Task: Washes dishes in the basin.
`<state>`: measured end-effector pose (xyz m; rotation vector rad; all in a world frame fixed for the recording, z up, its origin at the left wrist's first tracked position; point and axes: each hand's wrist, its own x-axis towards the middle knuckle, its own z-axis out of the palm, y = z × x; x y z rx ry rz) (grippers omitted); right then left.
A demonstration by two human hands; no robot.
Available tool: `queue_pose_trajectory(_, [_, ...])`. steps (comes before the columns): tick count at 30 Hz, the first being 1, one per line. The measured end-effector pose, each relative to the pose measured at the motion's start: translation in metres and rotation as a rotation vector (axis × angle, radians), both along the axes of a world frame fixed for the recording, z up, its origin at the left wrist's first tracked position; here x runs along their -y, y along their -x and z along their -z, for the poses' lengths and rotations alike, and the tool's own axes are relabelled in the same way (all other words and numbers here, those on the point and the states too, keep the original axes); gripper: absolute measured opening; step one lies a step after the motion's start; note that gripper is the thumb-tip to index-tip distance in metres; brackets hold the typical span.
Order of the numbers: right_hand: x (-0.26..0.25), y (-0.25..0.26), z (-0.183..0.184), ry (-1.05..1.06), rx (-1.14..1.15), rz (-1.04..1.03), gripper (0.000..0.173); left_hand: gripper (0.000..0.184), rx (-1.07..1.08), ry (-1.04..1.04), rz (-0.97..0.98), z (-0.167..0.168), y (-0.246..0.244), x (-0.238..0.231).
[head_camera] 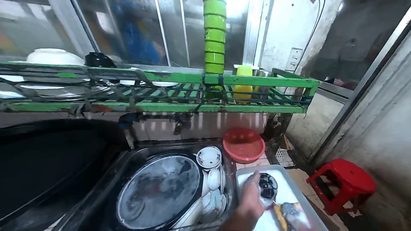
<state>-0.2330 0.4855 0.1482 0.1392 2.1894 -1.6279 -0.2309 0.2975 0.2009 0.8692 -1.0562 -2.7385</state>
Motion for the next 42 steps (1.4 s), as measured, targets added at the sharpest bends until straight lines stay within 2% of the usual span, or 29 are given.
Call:
queue_pose_trajectory(2, [0.003,-0.004,-0.009,-0.090,-0.330,0.051,0.063,0.045,0.031,0.080,-0.019,-0.001,-0.003,-0.002])
queue_pose_trajectory(4, [0.010,-0.014,-0.029,-0.250,-0.742,-0.128,0.054,0.044,0.059,0.134,-0.012,0.001,-0.008,-0.018])
queue_pose_trajectory(6, [0.023,-0.019,-0.045,-0.408,-0.996,-0.290,0.047,0.038,0.043,0.285,0.018,0.004,-0.016,-0.040])
queue_pose_trajectory(7, [0.027,-0.016,-0.051,-0.439,-0.988,-0.285,0.047,0.036,0.002,0.403,0.063,0.006,-0.019,-0.046])
queue_pose_trajectory(8, [0.029,-0.009,-0.058,-0.442,-0.872,-0.248,0.049,0.037,-0.042,0.546,0.130,0.005,-0.023,-0.046])
queue_pose_trajectory(10, [0.033,0.012,-0.079,-0.397,-0.511,-0.179,0.055,0.040,-0.088,0.794,0.226,0.005,-0.027,-0.044])
queue_pose_trajectory(12, [0.035,0.034,-0.085,-0.363,-0.290,-0.163,0.056,0.040,-0.096,0.870,0.217,0.002,-0.026,-0.043])
queue_pose_trajectory(13, [0.038,0.034,-0.085,-0.373,-0.289,-0.162,0.055,0.040,-0.097,0.857,0.205,0.001,-0.025,-0.041])
queue_pose_trajectory(15, [0.044,0.008,-0.076,-0.447,-0.542,-0.210,0.052,0.043,-0.075,0.695,0.135,-0.001,-0.019,-0.033])
queue_pose_trajectory(17, [0.045,-0.019,-0.060,-0.494,-0.902,-0.364,0.047,0.045,-0.010,0.412,0.035,-0.006,-0.011,-0.022])
queue_pose_trajectory(18, [0.043,-0.023,-0.054,-0.507,-0.994,-0.441,0.045,0.049,0.006,0.328,0.044,-0.006,-0.010,-0.015])
queue_pose_trajectory(20, [0.041,-0.019,-0.052,-0.505,-1.010,-0.479,0.041,0.056,-0.020,0.391,0.113,-0.002,-0.011,-0.012])
queue_pose_trajectory(21, [0.041,-0.014,-0.057,-0.479,-0.919,-0.417,0.042,0.057,-0.055,0.497,0.153,0.001,-0.013,-0.013])
queue_pose_trajectory(24, [0.036,0.023,-0.064,-0.233,-0.348,-0.132,0.051,0.047,-0.176,0.931,0.280,0.001,-0.028,-0.021])
queue_pose_trajectory(25, [0.033,0.034,-0.062,-0.136,-0.233,-0.075,0.050,0.041,-0.208,0.980,0.279,-0.001,-0.030,-0.023])
queue_pose_trajectory(27, [0.035,0.026,-0.060,-0.103,-0.289,-0.034,0.052,0.035,-0.170,0.839,0.231,-0.002,-0.026,-0.022])
queue_pose_trajectory(30, [0.051,-0.015,-0.053,-0.197,-0.779,-0.136,0.051,0.040,-0.018,0.408,0.021,0.000,-0.012,-0.013])
queue_pose_trajectory(31, [0.053,-0.020,-0.048,-0.170,-0.837,-0.143,0.050,0.041,0.005,0.334,-0.020,0.001,-0.010,-0.011])
queue_pose_trajectory(34, [0.052,-0.003,-0.051,-0.115,-0.572,0.043,0.054,0.043,-0.017,0.382,0.054,0.004,-0.012,-0.013])
queue_pose_trajectory(36, [0.052,0.006,-0.060,-0.173,-0.448,0.036,0.055,0.043,-0.031,0.456,0.094,0.008,-0.015,-0.015])
queue_pose_trajectory(37, [0.055,0.001,-0.062,-0.209,-0.500,-0.008,0.052,0.042,-0.032,0.454,0.081,0.010,-0.015,-0.015])
queue_pose_trajectory(40, [0.055,-0.021,-0.046,-0.214,-0.890,-0.207,0.043,0.042,-0.007,0.287,-0.020,0.006,-0.007,-0.004])
queue_pose_trajectory(42, [0.046,-0.020,-0.039,-0.112,-0.945,-0.209,0.041,0.041,0.014,0.180,-0.048,0.005,-0.005,0.007])
